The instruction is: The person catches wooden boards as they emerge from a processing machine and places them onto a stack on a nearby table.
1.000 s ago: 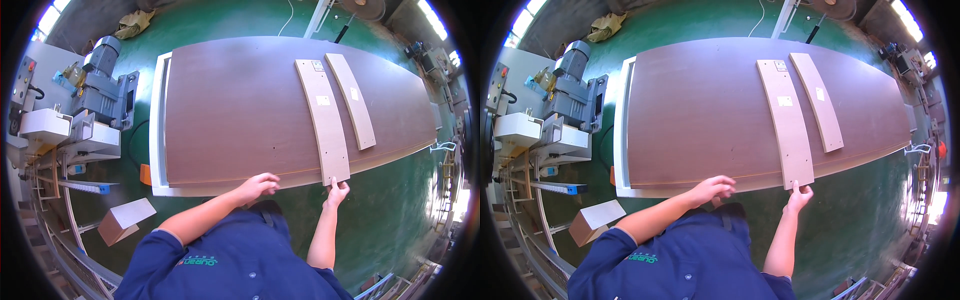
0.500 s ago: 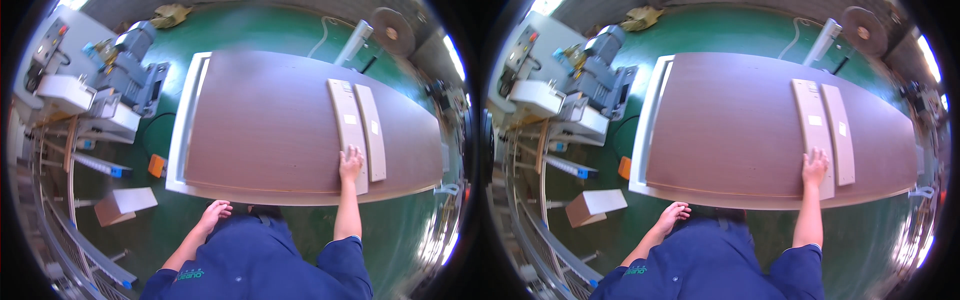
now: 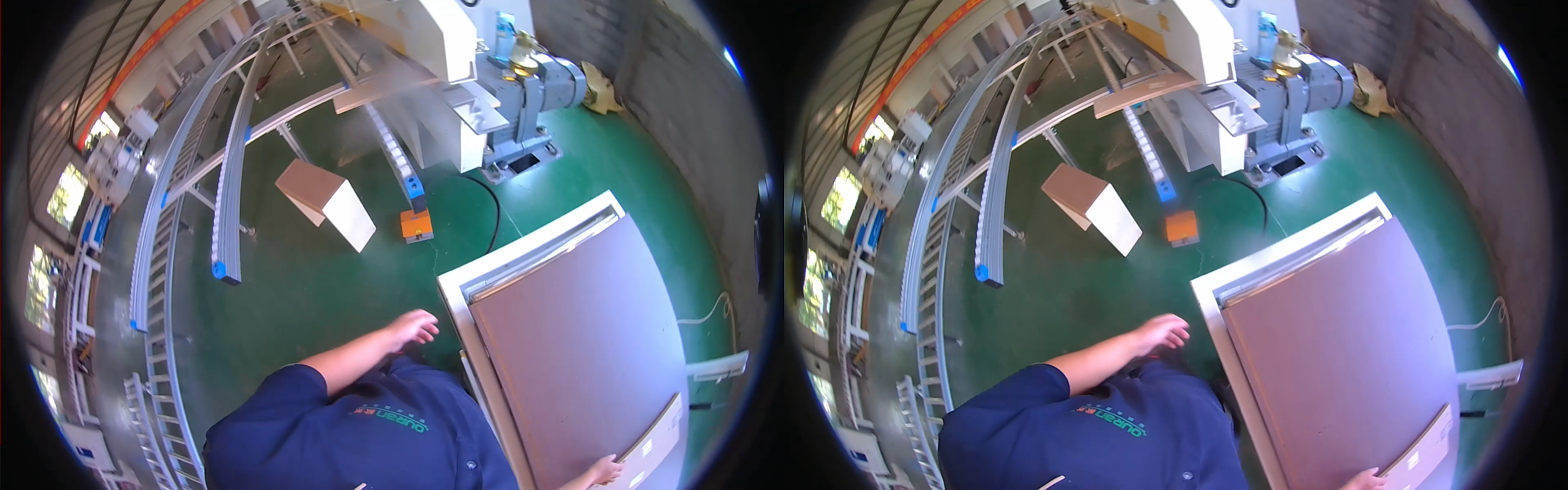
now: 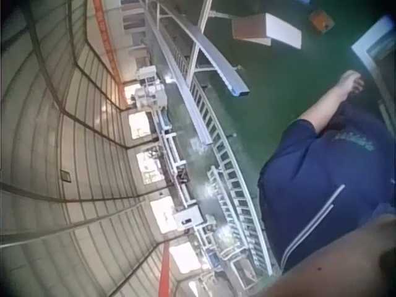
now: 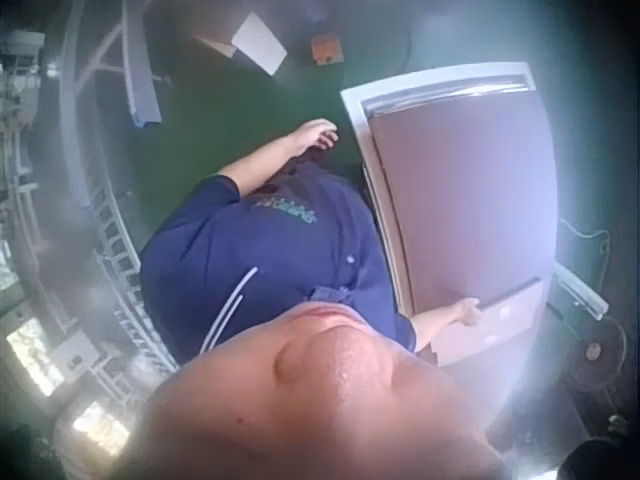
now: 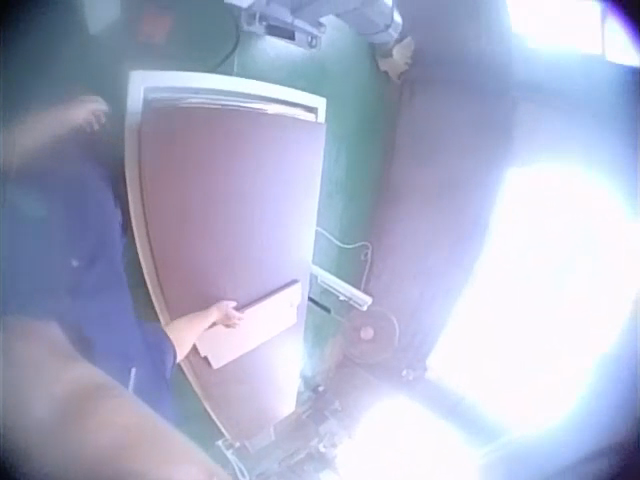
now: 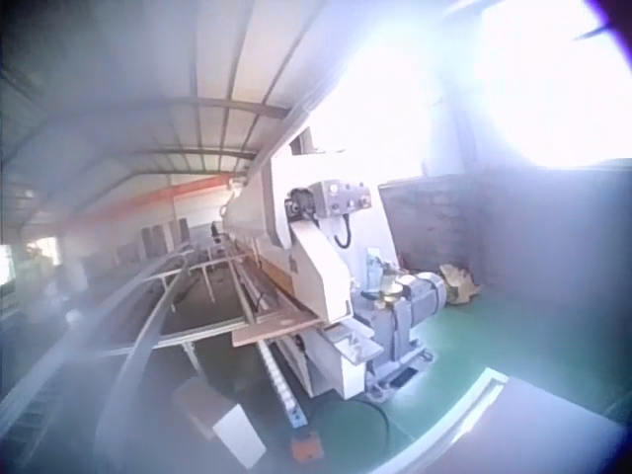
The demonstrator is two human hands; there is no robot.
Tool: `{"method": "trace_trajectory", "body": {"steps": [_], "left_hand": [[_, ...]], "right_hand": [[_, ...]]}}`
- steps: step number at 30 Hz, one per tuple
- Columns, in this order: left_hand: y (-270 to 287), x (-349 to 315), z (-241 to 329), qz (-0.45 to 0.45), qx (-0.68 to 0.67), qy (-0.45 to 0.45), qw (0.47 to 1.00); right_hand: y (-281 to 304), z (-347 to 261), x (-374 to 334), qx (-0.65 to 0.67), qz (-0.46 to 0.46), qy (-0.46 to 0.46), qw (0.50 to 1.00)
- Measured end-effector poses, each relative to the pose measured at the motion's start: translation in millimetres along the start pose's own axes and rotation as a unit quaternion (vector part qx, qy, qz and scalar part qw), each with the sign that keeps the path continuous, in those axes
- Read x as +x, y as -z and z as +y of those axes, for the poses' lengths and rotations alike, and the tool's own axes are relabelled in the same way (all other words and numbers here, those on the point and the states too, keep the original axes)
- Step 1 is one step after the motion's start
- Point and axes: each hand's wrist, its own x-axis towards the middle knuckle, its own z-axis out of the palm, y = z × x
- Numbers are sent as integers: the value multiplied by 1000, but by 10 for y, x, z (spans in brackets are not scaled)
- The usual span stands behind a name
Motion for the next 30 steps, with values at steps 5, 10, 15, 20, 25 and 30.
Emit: {"method": "trace_trajectory", "body": {"steps": [5, 10, 15, 20, 25, 30], "left_hand": [[1322, 377, 66, 181, -229, -39, 956], [2443, 877, 816, 306, -236, -132, 913], [3436, 1344, 1923, 332, -264, -213, 880], [3959, 1630, 2994, 365, -242, -246, 865], [4424, 1944, 3638, 351, -214, -227, 883], [4543, 2256, 4004, 233, -243, -241, 910]], "right_hand": [[688, -1328, -1004, 308, 84, 227, 920], [1277, -1977, -1939, 392, -28, 270, 879], [1659, -2065, -2119, 420, -39, 240, 874], [1696, -1808, -2173, 447, -66, 148, 880], [1946, -1741, -2621, 432, -110, 119, 887], [2218, -1760, -2986, 420, -136, 124, 889]]}}
